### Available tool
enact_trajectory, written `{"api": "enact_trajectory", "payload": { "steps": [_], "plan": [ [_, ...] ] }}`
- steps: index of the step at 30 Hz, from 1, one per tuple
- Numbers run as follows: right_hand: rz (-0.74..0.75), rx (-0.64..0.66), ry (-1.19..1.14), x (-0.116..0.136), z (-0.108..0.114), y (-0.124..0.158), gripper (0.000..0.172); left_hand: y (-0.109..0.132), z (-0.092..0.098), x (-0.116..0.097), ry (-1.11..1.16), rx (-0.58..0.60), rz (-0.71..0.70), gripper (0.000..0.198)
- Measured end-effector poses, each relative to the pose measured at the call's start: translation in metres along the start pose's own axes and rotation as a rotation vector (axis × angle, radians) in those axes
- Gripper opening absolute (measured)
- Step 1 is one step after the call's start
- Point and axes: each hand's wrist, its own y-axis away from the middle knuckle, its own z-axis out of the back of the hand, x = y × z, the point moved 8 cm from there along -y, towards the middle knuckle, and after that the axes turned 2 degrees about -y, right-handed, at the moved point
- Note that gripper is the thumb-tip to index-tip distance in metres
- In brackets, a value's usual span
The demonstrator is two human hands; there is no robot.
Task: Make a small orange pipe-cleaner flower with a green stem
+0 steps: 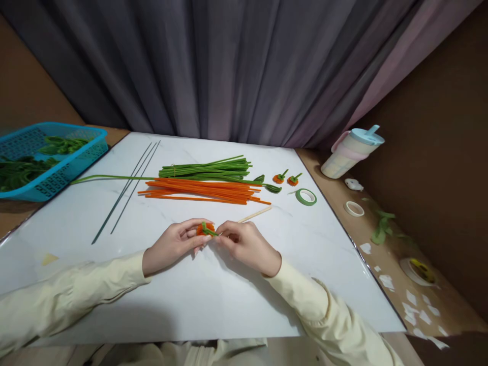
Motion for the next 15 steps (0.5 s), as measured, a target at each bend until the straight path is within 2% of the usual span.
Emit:
{"api": "enact_trajectory", "payload": {
  "steps": [2, 4, 15],
  "plan": [
    [0.124, -0.055, 0.202, 0.01, 0.003, 0.002, 0.017, 0.0, -0.001, 0.0, 0.009, 0.008, 0.006, 0.039],
    [0.202, -0.069, 0.306, 0.014, 0.003, 0.004, 0.016, -0.001, -0.001, 0.0, 0.022, 0.012, 0.023, 0.039],
    [0.279, -0.014, 0.352, 0.02, -0.011, 0.01, 0.016, -0.001, 0.0, -0.003, 0.075, -0.007, -0.001, 0.034]
  ]
}}
